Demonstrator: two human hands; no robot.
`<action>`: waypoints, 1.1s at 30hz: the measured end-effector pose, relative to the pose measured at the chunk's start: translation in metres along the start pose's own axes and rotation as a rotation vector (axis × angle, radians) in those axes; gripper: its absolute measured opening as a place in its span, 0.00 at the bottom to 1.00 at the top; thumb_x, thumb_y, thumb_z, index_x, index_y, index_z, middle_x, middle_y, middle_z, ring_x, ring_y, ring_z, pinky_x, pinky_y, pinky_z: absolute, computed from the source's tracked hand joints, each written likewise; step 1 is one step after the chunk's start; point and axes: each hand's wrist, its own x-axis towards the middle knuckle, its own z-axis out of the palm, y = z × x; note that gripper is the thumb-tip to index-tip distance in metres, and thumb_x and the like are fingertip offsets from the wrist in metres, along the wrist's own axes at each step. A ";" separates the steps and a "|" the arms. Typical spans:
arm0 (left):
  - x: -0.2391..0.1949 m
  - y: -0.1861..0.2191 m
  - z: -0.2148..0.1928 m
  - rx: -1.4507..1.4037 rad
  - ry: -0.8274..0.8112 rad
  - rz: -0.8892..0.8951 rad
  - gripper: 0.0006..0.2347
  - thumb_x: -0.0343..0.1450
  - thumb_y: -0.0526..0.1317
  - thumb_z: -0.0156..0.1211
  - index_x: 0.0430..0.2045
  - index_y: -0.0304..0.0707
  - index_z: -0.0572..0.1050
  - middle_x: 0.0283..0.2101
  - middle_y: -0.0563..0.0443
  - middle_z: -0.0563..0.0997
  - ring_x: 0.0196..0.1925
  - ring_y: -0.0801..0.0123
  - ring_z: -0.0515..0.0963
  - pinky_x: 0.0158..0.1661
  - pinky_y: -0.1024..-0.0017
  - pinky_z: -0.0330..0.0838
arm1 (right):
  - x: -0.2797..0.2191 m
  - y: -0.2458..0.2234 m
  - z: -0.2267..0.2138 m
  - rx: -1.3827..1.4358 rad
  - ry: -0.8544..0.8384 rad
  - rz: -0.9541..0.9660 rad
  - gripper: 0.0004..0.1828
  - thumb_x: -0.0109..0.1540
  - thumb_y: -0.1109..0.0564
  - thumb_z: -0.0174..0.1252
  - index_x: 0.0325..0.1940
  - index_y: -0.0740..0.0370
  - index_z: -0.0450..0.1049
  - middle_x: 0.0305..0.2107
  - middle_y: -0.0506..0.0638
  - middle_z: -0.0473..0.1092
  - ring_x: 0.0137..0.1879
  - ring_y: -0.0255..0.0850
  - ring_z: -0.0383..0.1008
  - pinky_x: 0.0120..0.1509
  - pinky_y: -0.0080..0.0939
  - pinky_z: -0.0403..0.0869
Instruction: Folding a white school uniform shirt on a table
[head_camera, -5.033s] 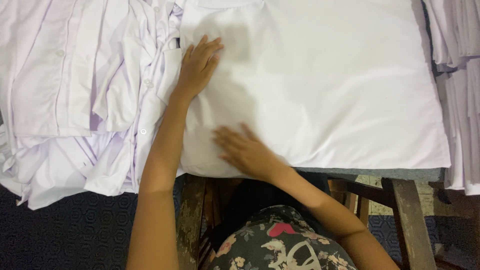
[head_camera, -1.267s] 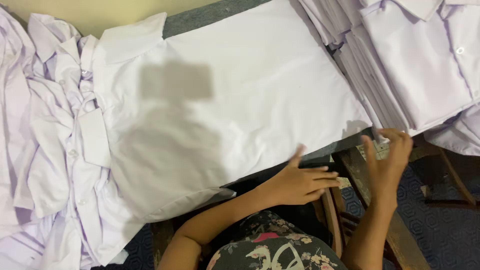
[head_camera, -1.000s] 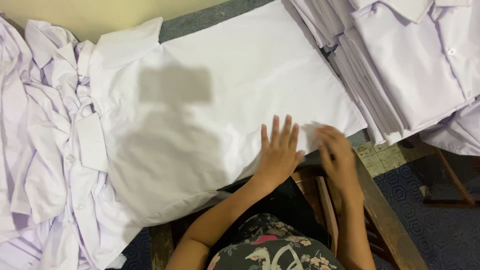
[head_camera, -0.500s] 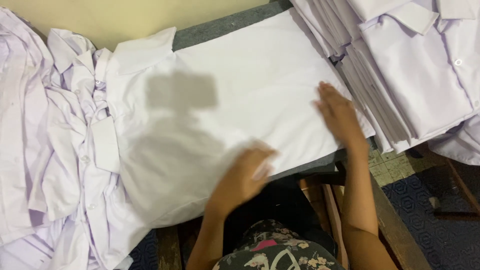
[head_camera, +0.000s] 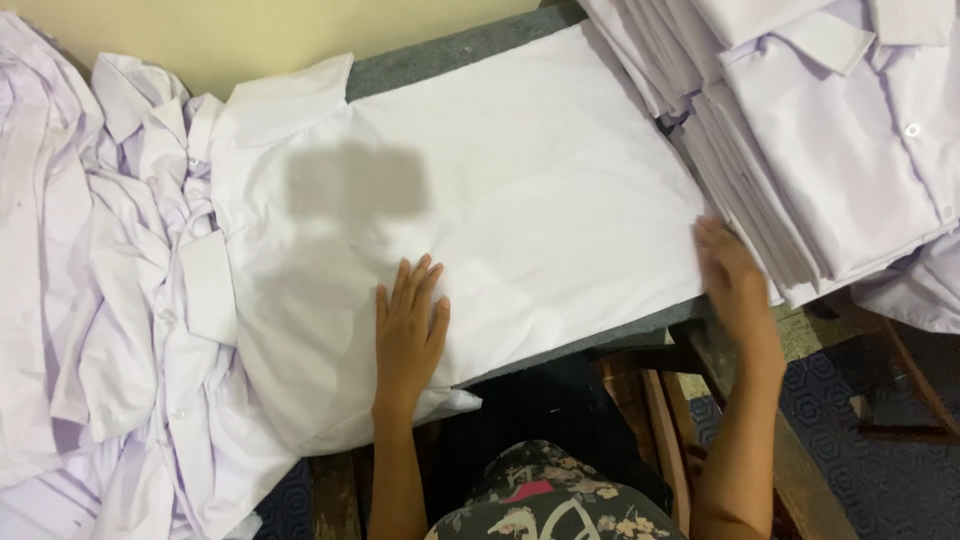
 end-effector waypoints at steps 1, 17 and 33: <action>0.003 -0.001 0.001 0.011 0.013 0.005 0.18 0.80 0.46 0.43 0.66 0.50 0.66 0.73 0.53 0.64 0.77 0.56 0.56 0.71 0.44 0.41 | -0.002 0.035 0.002 0.011 0.111 -0.090 0.17 0.75 0.61 0.48 0.66 0.68 0.72 0.62 0.65 0.70 0.70 0.61 0.67 0.74 0.55 0.65; -0.002 -0.004 0.001 -0.035 0.026 0.016 0.19 0.79 0.46 0.44 0.66 0.50 0.66 0.74 0.53 0.62 0.78 0.56 0.54 0.71 0.44 0.41 | 0.072 -0.045 0.002 0.476 0.086 0.113 0.23 0.75 0.52 0.50 0.69 0.70 0.67 0.62 0.68 0.67 0.72 0.59 0.62 0.76 0.56 0.60; 0.055 0.009 0.048 0.195 0.073 0.228 0.25 0.77 0.45 0.47 0.71 0.38 0.57 0.75 0.41 0.57 0.79 0.51 0.51 0.69 0.35 0.42 | 0.074 -0.131 0.103 -1.122 0.010 -0.639 0.21 0.72 0.55 0.47 0.69 0.62 0.68 0.66 0.56 0.66 0.74 0.48 0.61 0.78 0.53 0.58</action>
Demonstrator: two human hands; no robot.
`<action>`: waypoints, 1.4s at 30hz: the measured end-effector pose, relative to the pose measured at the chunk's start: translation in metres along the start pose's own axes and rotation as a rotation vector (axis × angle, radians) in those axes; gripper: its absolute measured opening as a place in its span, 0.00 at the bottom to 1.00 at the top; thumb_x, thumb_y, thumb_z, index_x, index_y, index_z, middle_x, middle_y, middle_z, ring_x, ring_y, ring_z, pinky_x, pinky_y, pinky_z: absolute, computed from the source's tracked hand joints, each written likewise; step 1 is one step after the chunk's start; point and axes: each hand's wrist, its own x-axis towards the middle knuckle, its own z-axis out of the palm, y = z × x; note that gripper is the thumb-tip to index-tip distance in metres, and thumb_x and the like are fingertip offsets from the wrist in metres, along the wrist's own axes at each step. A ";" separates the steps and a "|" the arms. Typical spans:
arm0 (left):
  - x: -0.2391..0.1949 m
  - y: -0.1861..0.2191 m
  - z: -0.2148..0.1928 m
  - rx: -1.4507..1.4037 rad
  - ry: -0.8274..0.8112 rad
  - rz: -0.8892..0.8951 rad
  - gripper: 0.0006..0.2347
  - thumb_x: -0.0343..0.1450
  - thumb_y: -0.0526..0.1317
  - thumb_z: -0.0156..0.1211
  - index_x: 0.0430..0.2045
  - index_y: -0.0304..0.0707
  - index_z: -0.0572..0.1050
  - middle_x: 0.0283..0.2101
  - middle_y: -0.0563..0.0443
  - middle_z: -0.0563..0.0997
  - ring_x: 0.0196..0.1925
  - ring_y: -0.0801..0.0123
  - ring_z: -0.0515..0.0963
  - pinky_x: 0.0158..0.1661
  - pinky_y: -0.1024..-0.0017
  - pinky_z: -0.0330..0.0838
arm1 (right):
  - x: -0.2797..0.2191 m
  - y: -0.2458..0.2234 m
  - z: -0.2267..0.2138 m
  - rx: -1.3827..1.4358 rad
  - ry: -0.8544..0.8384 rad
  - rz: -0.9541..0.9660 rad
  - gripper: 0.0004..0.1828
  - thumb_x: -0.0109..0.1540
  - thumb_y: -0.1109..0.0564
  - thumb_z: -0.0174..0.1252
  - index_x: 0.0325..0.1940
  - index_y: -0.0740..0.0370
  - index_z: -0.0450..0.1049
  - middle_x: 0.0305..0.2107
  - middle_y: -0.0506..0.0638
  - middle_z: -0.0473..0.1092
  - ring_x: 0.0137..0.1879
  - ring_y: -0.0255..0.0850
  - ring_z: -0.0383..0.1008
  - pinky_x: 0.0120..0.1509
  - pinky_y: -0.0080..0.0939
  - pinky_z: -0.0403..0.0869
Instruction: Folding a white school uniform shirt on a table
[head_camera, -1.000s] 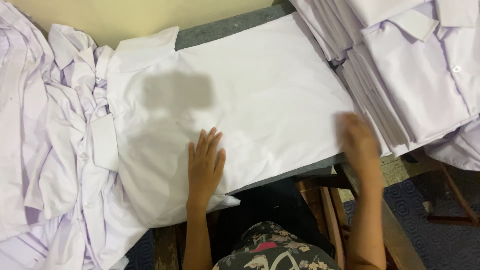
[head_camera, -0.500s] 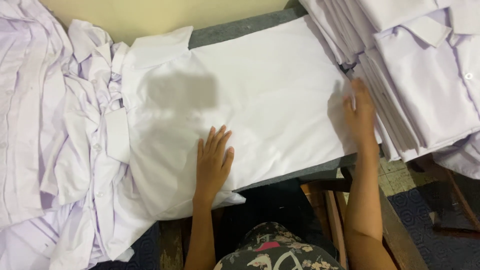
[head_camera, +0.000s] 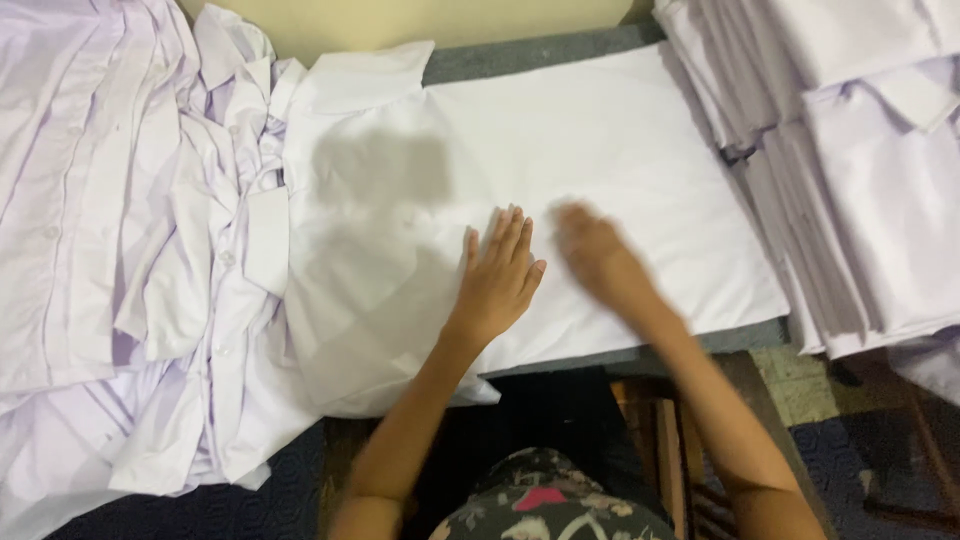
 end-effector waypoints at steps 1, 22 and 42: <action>0.012 0.008 0.003 0.039 -0.090 -0.016 0.26 0.79 0.47 0.40 0.72 0.34 0.55 0.77 0.39 0.52 0.80 0.54 0.47 0.71 0.37 0.39 | 0.005 -0.010 0.010 0.950 0.084 0.046 0.27 0.72 0.47 0.43 0.72 0.63 0.64 0.70 0.61 0.61 0.78 0.52 0.56 0.77 0.64 0.57; 0.023 0.007 -0.009 0.091 -0.361 -0.056 0.28 0.80 0.52 0.30 0.76 0.39 0.46 0.80 0.45 0.40 0.82 0.59 0.38 0.73 0.43 0.29 | -0.122 0.102 0.077 0.701 -0.287 0.297 0.35 0.75 0.42 0.24 0.82 0.63 0.47 0.79 0.59 0.44 0.84 0.52 0.39 0.83 0.58 0.46; -0.030 0.067 0.035 0.178 0.074 0.180 0.26 0.79 0.49 0.33 0.72 0.34 0.59 0.77 0.41 0.55 0.79 0.59 0.52 0.72 0.50 0.37 | -0.085 0.019 0.043 0.900 -0.153 0.013 0.36 0.72 0.36 0.22 0.82 0.50 0.46 0.77 0.51 0.47 0.81 0.46 0.46 0.81 0.60 0.45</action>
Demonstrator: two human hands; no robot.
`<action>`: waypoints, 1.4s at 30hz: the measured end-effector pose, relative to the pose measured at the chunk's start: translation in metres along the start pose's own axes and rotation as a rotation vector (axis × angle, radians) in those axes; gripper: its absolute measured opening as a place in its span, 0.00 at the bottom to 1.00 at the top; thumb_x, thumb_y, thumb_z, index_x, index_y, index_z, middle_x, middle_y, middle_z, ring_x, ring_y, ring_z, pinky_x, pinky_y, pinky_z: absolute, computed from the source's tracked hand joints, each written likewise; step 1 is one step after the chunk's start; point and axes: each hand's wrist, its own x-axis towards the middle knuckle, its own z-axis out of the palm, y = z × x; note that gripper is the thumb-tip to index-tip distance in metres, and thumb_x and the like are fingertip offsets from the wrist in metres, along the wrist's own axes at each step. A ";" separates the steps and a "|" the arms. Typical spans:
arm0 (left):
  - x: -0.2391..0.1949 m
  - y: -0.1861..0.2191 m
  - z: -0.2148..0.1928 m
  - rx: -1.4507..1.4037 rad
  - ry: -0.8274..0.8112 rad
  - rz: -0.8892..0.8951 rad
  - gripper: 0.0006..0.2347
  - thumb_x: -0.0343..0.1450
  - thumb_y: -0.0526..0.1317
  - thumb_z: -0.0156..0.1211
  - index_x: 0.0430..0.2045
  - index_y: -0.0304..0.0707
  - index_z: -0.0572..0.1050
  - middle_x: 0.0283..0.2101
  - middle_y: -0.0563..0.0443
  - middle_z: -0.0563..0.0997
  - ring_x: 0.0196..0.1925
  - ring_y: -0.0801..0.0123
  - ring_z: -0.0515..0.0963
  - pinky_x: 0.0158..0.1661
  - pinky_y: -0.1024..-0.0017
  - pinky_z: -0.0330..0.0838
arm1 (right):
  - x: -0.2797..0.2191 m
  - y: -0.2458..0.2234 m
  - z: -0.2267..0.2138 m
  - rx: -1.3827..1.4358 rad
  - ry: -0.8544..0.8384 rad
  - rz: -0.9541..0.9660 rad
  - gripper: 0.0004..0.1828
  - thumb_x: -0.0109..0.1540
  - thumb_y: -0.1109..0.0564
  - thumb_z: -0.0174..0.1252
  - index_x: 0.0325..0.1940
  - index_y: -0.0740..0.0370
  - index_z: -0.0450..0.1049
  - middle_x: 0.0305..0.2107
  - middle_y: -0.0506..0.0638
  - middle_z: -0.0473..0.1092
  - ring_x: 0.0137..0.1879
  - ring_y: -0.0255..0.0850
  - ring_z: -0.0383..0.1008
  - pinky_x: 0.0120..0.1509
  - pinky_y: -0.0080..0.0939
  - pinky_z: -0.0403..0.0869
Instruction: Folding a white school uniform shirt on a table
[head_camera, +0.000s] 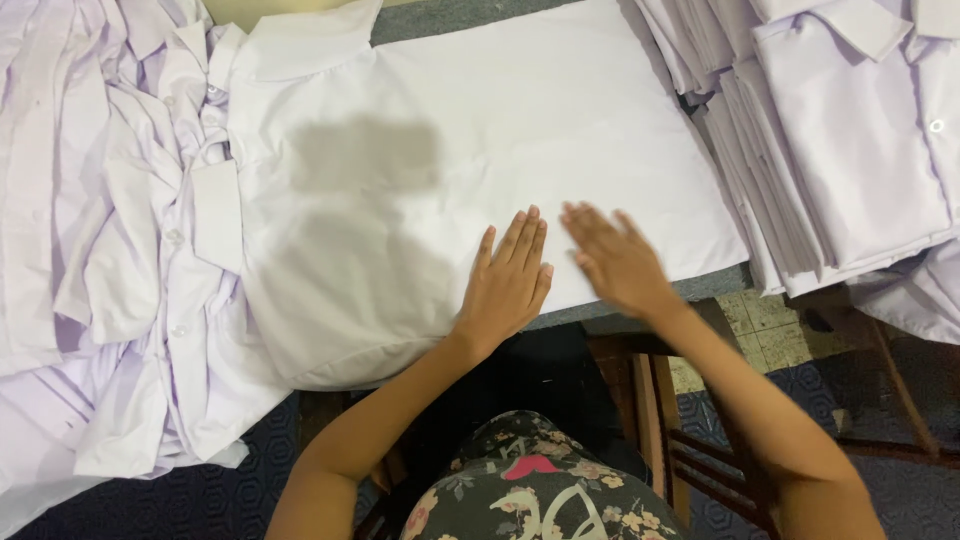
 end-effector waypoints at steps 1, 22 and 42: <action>-0.001 -0.001 0.003 -0.003 0.009 -0.002 0.26 0.80 0.49 0.33 0.72 0.34 0.58 0.77 0.42 0.55 0.80 0.59 0.51 0.72 0.51 0.35 | -0.004 0.014 0.000 -0.099 0.058 -0.006 0.32 0.74 0.40 0.28 0.82 0.47 0.49 0.77 0.48 0.50 0.81 0.45 0.49 0.78 0.65 0.52; 0.134 -0.063 0.030 -0.172 -0.295 -0.412 0.27 0.82 0.51 0.18 0.75 0.37 0.49 0.79 0.44 0.47 0.81 0.60 0.41 0.74 0.56 0.33 | 0.148 0.014 -0.004 0.051 -0.019 0.064 0.35 0.73 0.44 0.21 0.82 0.58 0.46 0.79 0.51 0.42 0.84 0.42 0.38 0.85 0.49 0.40; 0.131 -0.074 0.082 0.026 -0.087 -0.357 0.25 0.79 0.48 0.32 0.73 0.38 0.55 0.78 0.49 0.51 0.79 0.62 0.48 0.73 0.56 0.45 | 0.123 0.149 -0.007 0.058 0.190 0.448 0.34 0.74 0.47 0.29 0.77 0.74 0.48 0.72 0.72 0.52 0.74 0.65 0.55 0.72 0.65 0.58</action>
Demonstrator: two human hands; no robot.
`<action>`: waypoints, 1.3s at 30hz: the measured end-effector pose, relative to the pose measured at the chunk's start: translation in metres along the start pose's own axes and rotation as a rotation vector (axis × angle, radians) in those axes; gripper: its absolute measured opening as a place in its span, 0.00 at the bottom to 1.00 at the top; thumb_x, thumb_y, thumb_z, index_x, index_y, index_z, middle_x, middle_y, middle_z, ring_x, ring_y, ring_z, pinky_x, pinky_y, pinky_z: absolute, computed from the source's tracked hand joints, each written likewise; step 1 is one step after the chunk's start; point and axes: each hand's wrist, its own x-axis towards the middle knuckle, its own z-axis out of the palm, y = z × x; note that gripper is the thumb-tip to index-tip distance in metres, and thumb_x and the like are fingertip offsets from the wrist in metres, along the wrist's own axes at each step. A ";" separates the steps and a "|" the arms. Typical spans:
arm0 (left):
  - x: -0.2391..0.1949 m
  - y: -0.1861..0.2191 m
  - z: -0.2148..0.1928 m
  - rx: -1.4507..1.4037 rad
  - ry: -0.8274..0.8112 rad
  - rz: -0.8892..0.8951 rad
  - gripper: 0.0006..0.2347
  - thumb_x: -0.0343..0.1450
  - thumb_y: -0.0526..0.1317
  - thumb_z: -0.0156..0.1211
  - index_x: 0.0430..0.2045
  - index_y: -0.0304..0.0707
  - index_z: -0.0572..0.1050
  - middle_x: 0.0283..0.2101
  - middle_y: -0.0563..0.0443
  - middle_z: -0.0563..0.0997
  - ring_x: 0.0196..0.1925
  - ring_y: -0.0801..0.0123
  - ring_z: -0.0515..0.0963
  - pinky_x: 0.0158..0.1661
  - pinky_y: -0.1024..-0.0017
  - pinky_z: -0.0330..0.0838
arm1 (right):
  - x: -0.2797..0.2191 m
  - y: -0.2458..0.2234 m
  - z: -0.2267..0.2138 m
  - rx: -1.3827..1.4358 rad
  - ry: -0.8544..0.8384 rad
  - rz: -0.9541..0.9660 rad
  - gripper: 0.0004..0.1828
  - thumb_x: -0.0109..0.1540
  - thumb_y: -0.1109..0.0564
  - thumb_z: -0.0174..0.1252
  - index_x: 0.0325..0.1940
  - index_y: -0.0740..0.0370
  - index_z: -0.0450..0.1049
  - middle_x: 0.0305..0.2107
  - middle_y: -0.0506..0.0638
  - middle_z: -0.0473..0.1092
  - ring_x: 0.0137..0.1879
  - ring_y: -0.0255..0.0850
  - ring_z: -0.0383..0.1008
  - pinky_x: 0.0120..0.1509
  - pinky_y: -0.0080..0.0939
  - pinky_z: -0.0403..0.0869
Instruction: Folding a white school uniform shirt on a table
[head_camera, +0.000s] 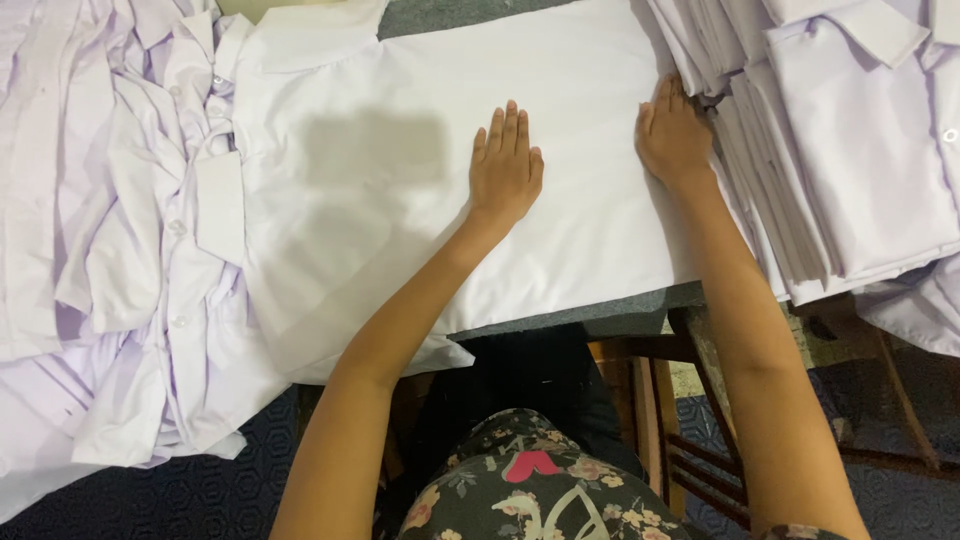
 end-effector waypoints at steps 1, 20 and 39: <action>0.001 -0.001 -0.004 -0.018 -0.069 0.008 0.26 0.79 0.48 0.29 0.73 0.37 0.52 0.78 0.49 0.49 0.80 0.62 0.46 0.73 0.55 0.43 | 0.005 0.002 0.009 -0.088 0.046 -0.034 0.33 0.74 0.50 0.30 0.77 0.79 0.48 0.71 0.75 0.51 0.74 0.67 0.55 0.72 0.65 0.60; 0.078 -0.054 0.020 0.006 0.077 -0.003 0.25 0.78 0.50 0.37 0.72 0.46 0.59 0.77 0.56 0.55 0.78 0.65 0.52 0.71 0.51 0.46 | 0.119 0.000 0.049 0.071 0.077 -0.427 0.30 0.73 0.53 0.30 0.74 0.74 0.59 0.70 0.68 0.58 0.76 0.57 0.55 0.72 0.62 0.56; 0.139 -0.060 0.044 0.044 0.040 0.039 0.24 0.78 0.52 0.38 0.72 0.50 0.59 0.76 0.61 0.55 0.78 0.67 0.51 0.71 0.49 0.47 | 0.139 -0.088 0.035 0.152 -0.176 -0.314 0.35 0.71 0.44 0.22 0.80 0.60 0.49 0.76 0.55 0.47 0.81 0.48 0.42 0.79 0.62 0.42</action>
